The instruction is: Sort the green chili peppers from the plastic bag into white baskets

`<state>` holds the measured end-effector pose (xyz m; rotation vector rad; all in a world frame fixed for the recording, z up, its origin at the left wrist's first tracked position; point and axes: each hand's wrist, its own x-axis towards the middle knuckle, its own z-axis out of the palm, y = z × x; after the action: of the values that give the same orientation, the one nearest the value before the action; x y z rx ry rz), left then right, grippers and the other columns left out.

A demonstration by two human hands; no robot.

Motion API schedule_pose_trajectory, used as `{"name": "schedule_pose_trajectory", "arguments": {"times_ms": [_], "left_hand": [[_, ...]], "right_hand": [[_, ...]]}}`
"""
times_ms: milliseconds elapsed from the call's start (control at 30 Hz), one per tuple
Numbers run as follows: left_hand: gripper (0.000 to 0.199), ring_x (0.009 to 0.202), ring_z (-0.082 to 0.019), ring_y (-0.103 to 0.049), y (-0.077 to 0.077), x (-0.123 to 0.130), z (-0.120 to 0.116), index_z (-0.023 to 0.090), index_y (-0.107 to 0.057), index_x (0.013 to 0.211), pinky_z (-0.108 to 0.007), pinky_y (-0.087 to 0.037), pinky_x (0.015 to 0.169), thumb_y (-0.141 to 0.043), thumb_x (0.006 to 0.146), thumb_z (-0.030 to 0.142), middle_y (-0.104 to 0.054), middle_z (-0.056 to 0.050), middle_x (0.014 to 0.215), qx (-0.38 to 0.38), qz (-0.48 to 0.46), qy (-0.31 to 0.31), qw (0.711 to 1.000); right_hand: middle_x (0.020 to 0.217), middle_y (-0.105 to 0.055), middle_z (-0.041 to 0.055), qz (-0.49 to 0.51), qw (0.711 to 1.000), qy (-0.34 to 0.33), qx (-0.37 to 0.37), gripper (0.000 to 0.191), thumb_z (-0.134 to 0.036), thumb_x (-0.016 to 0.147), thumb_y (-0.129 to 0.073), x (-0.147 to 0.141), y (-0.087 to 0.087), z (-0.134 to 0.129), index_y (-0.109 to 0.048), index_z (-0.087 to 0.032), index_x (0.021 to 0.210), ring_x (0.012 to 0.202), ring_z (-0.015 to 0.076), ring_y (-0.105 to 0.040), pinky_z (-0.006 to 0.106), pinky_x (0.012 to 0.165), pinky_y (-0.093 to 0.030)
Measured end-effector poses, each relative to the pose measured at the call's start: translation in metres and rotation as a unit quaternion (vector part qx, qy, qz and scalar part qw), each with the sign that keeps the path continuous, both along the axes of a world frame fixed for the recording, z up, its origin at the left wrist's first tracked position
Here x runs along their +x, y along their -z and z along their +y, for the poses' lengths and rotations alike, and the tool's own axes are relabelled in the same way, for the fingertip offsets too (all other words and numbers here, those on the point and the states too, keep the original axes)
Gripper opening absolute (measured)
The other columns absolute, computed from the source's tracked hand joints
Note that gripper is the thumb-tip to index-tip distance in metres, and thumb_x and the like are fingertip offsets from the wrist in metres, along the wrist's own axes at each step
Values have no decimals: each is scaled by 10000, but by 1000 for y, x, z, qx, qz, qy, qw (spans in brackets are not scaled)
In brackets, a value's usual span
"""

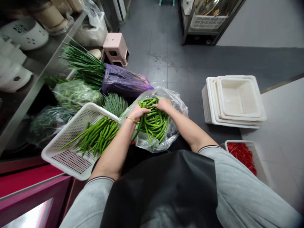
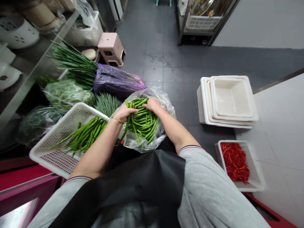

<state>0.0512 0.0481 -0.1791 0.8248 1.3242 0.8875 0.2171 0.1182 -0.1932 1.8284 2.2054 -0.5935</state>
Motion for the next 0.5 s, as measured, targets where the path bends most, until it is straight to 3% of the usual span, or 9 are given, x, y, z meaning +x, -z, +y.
{"name": "schedule_pose_trajectory", "arguments": {"times_ms": [100,267,367,500], "left_hand": [[196,486,-146,-560,1,-2,-1,150,-580,606,-264,-474,480,-733,484,128,-546,16,492,-15,1,-12,1000],[322,620,-139,-618,1,6,3,119,-636,774,-277,-537,627,-739,470,142,-656,-16,691,11,-85,-20,996],[343,612,-123,-601,5,13,8,115,-630,793,-265,-522,645,-743,471,146,-643,0,687,44,-106,-17,993],[307,606,-131,-591,15,20,11,142,-600,767,-273,-513,649,-734,494,185,-611,25,640,64,-129,-37,989]], "right_hand": [[1126,-701,181,23,1000,4,-14,418,-427,835,-640,-4,-2,6,-703,-106,1095,1038,274,-656,303,844,-491],[736,-710,52,212,977,-33,-1,334,-394,911,-534,-2,-34,0,-719,-117,933,701,149,-647,222,697,-452],[770,-692,42,243,960,-102,88,261,-318,894,-554,-5,-48,-11,-708,-115,833,745,135,-610,216,726,-409],[896,-674,76,231,943,-155,181,290,-314,940,-484,-12,-48,-22,-687,-123,860,867,152,-585,227,806,-384]]}}
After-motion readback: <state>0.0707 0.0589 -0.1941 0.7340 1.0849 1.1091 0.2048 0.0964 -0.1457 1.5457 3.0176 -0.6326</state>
